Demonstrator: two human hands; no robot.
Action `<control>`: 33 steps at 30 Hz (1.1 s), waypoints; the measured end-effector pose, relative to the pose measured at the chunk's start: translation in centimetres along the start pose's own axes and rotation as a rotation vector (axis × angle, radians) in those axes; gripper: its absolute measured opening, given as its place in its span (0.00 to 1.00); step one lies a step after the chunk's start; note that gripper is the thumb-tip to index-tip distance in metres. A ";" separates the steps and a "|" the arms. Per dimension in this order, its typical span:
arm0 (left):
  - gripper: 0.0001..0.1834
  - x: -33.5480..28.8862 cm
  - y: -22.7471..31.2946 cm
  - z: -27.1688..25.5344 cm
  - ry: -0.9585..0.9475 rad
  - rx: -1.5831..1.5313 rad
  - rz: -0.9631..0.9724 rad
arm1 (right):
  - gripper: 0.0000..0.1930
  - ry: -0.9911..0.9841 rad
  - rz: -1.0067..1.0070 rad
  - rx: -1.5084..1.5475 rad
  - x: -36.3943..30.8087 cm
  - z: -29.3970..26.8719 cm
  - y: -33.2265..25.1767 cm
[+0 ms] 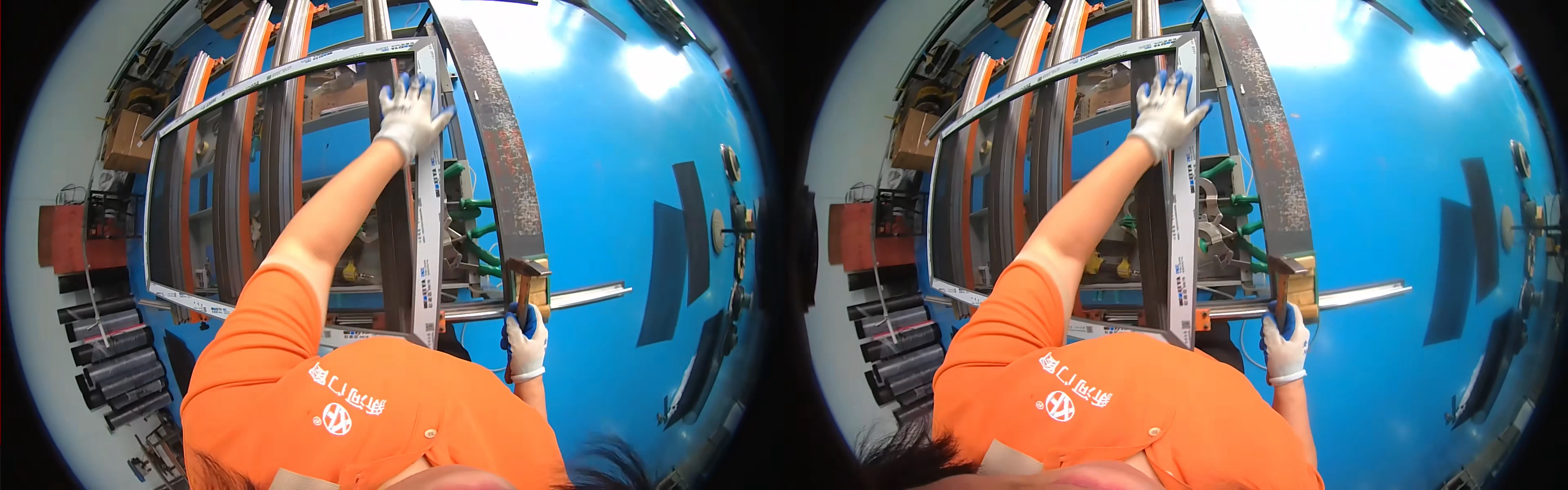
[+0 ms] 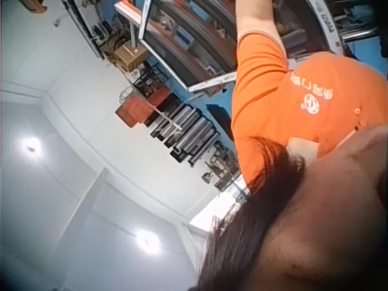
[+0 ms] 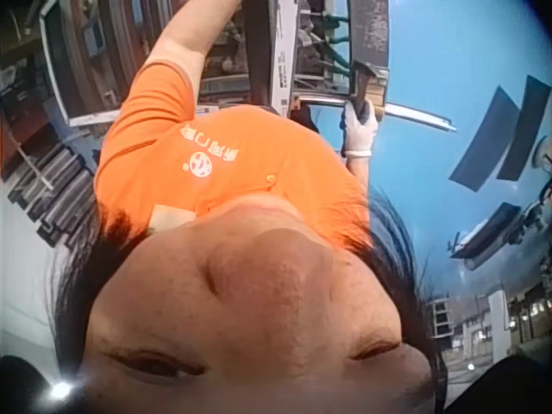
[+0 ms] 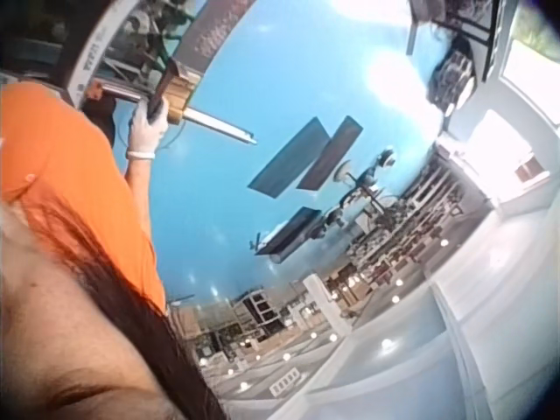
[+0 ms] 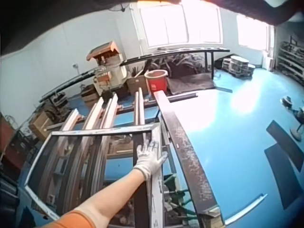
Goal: Assemble and adjust the metal frame of a window using a hammer and cleaning cloth.
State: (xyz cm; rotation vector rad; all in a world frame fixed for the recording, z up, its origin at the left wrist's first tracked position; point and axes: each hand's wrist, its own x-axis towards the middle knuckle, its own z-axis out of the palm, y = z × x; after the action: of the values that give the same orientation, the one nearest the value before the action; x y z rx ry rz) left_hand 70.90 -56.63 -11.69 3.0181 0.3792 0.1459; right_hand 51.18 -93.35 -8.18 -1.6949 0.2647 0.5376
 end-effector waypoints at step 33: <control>0.36 13.1 1.5 3.3 -0.072 0.212 -0.085 | 0.14 0.119 -0.538 -1.115 22.3 1.9 -1.4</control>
State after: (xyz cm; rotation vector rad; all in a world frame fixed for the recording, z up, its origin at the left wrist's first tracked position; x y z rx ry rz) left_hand 84.24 -55.09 -13.71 3.1960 0.5480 -0.0113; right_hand 70.66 -88.49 -18.10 -2.7430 -0.5094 0.1485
